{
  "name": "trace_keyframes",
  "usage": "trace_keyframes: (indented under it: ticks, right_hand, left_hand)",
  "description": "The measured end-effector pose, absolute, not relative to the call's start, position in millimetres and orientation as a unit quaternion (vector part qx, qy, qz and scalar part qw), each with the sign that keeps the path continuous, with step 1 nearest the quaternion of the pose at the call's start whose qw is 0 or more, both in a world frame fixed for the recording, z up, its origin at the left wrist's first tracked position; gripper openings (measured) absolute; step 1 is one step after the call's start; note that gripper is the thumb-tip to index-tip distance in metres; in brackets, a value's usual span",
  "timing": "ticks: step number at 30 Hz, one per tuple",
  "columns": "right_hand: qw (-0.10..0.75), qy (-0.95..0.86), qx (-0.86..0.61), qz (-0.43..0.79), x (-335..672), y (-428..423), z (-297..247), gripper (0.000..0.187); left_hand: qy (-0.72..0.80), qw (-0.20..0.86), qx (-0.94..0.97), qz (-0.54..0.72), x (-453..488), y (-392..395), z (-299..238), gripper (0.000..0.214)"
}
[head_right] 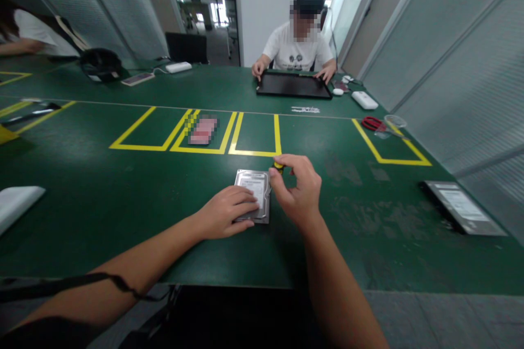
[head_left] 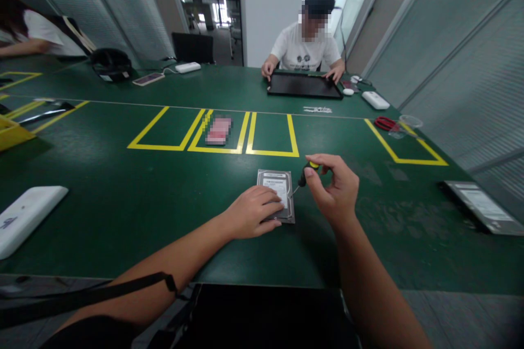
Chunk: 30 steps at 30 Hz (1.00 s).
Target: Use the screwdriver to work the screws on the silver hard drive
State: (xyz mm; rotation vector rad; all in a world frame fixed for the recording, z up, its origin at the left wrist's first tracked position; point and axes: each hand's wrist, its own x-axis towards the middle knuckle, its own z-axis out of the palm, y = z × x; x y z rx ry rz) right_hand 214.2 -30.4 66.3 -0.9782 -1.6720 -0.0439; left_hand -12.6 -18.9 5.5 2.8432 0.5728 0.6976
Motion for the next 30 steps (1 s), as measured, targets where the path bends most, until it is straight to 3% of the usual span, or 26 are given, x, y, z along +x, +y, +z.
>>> trace_keyframes:
  ticks: [8,19,30]
  right_hand:
    - [0.563,-0.711,-0.420,-0.035,213.6,-30.7,69.2,0.010]
    - [0.562,-0.719,-0.408,0.032,215.7,-34.6,67.6,0.023]
    - [0.574,-0.715,-0.400,0.017,214.7,-30.4,69.7,0.010]
  left_hand:
    - [0.188,0.075,0.951,0.232,-12.0,-18.5,6.6,0.038]
    - [0.191,0.075,0.952,0.228,-12.5,-18.7,4.8,0.038]
    - [0.194,0.079,0.951,0.225,-13.2,-19.7,4.5,0.038]
